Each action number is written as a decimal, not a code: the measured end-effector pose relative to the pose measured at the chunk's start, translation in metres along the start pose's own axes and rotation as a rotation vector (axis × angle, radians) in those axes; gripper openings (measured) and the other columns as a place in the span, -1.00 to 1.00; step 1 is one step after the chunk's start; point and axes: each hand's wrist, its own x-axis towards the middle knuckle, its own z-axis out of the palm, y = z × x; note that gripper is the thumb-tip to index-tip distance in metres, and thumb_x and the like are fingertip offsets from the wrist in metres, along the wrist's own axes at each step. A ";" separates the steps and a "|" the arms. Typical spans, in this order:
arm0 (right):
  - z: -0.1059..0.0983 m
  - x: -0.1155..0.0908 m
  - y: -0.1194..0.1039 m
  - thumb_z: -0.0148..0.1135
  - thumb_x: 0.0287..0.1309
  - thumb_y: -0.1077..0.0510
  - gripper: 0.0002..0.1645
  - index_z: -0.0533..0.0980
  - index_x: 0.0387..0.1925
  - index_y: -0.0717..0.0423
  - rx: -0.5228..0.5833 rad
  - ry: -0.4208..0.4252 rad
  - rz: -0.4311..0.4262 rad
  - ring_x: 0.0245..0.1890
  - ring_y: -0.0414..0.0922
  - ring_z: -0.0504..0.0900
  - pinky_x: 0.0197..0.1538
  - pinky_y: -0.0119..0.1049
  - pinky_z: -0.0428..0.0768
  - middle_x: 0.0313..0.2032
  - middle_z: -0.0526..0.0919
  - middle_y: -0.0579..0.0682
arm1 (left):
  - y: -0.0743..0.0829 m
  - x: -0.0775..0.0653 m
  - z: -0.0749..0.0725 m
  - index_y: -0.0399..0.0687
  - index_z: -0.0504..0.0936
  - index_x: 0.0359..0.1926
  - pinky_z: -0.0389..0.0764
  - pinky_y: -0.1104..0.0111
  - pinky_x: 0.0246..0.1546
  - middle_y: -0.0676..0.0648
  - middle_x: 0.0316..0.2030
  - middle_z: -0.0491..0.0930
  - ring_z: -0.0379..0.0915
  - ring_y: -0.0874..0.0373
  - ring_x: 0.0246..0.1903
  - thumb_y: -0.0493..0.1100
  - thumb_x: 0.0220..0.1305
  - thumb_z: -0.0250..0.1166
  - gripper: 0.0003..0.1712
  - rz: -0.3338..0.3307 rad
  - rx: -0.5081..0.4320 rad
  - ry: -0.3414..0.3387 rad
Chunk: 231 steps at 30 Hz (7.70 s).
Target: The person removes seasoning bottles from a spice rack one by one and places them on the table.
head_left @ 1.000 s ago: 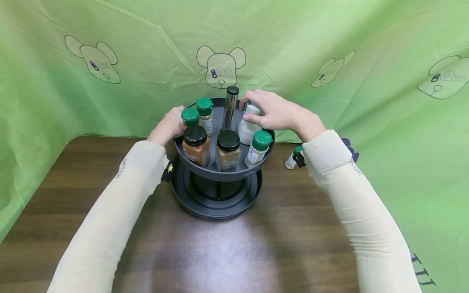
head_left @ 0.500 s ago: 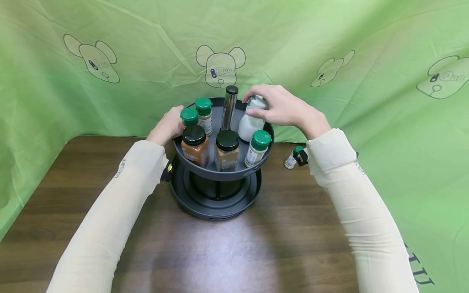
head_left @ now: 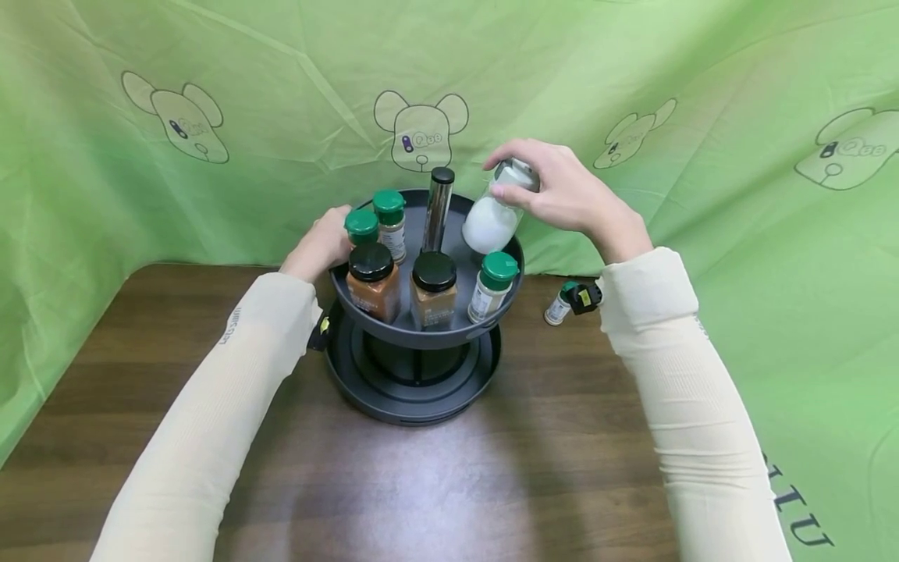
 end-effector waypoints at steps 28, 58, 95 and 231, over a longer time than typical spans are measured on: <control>-0.013 -0.022 0.020 0.18 0.33 0.03 -0.64 0.57 0.10 0.03 -0.014 0.108 0.022 0.11 -0.02 0.49 0.14 -0.03 0.37 0.15 0.61 0.07 | -0.003 0.001 0.000 -0.31 0.34 -0.01 0.43 -0.10 0.16 -0.35 0.00 0.40 0.36 -0.23 0.03 -0.16 0.40 0.02 -0.70 0.024 0.017 0.009; -0.019 -0.039 0.059 0.14 0.34 0.00 -0.60 0.53 0.13 0.03 -0.068 0.176 0.176 -0.05 0.08 0.47 -0.07 -0.10 0.36 0.09 0.60 0.15 | -0.002 0.003 -0.001 -0.34 0.33 0.03 0.43 -0.09 0.18 -0.36 0.03 0.39 0.35 -0.23 0.04 -0.16 0.42 -0.01 -0.68 0.000 0.047 -0.006; -0.026 -0.049 0.108 0.07 0.41 -0.07 -0.49 0.39 0.19 0.20 -0.227 0.090 0.316 0.09 0.32 0.37 0.03 0.32 0.36 0.14 0.42 0.44 | -0.002 0.003 0.001 -0.30 0.34 -0.06 0.47 -0.06 0.08 -0.31 -0.08 0.40 0.37 -0.20 -0.06 -0.21 0.38 -0.05 -0.77 0.014 0.030 0.020; 0.122 -0.129 0.203 0.23 0.22 0.30 -0.47 0.30 0.19 0.31 -0.385 0.031 0.438 0.05 0.50 0.36 -0.03 0.41 0.47 0.08 0.36 0.56 | -0.004 0.006 0.006 -0.39 0.39 -0.01 0.43 -0.09 0.21 -0.41 0.03 0.45 0.41 -0.29 0.07 -0.15 0.37 0.03 -0.65 0.060 0.089 0.034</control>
